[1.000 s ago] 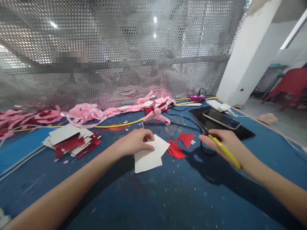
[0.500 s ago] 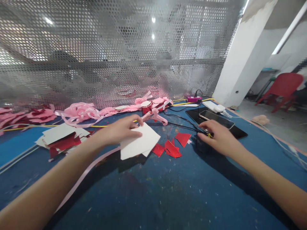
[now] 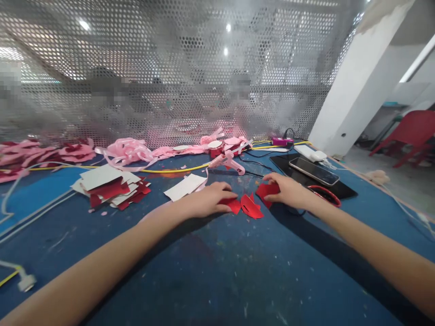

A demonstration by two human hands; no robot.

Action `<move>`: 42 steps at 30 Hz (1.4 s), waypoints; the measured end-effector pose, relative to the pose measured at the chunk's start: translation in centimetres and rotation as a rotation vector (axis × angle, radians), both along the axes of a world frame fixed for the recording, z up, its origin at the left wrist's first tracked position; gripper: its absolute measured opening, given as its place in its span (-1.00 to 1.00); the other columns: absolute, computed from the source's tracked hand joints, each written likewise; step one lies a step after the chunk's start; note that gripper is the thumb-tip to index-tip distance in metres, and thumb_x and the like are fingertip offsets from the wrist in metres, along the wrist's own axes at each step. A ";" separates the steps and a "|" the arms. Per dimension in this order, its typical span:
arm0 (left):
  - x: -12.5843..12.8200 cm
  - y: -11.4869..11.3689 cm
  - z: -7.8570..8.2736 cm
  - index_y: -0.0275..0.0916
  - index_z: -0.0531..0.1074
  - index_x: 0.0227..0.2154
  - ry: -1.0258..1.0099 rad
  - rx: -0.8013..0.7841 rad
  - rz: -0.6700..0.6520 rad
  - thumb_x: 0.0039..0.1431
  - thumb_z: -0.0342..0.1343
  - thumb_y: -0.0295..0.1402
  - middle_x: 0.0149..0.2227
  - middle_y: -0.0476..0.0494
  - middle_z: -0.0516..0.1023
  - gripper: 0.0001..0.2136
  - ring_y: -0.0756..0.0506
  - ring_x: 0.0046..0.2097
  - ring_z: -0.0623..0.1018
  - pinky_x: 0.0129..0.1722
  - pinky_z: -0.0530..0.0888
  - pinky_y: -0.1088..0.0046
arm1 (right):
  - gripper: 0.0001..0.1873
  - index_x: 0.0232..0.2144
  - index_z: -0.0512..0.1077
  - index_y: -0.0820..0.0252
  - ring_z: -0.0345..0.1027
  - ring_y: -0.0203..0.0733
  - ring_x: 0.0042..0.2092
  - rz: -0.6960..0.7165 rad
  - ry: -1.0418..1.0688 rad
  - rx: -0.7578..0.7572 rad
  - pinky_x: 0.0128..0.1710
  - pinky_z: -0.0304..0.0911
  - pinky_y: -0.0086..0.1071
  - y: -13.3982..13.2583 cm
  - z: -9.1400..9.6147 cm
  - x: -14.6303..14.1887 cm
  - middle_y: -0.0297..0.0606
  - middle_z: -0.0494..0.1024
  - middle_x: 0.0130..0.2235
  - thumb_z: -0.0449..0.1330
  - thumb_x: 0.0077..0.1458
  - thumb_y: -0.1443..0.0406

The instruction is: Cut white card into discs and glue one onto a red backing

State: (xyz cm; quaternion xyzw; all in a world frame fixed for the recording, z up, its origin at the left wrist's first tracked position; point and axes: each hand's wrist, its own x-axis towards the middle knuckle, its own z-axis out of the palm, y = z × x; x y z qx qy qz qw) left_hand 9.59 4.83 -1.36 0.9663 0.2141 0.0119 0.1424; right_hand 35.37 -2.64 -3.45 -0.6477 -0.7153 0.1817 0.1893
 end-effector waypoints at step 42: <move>1.5 -2.1 -1.7 -0.27 0.38 -0.28 -0.377 -0.752 0.478 -0.02 0.05 -0.35 -0.42 -0.07 0.50 -0.79 -0.08 -0.37 0.53 -0.39 0.47 0.42 | -0.48 -0.32 0.37 0.27 0.21 0.17 -0.05 0.246 -0.279 -0.166 -0.07 0.14 -0.13 -1.8 2.3 -7.2 -0.05 0.34 -0.17 0.35 -0.34 0.09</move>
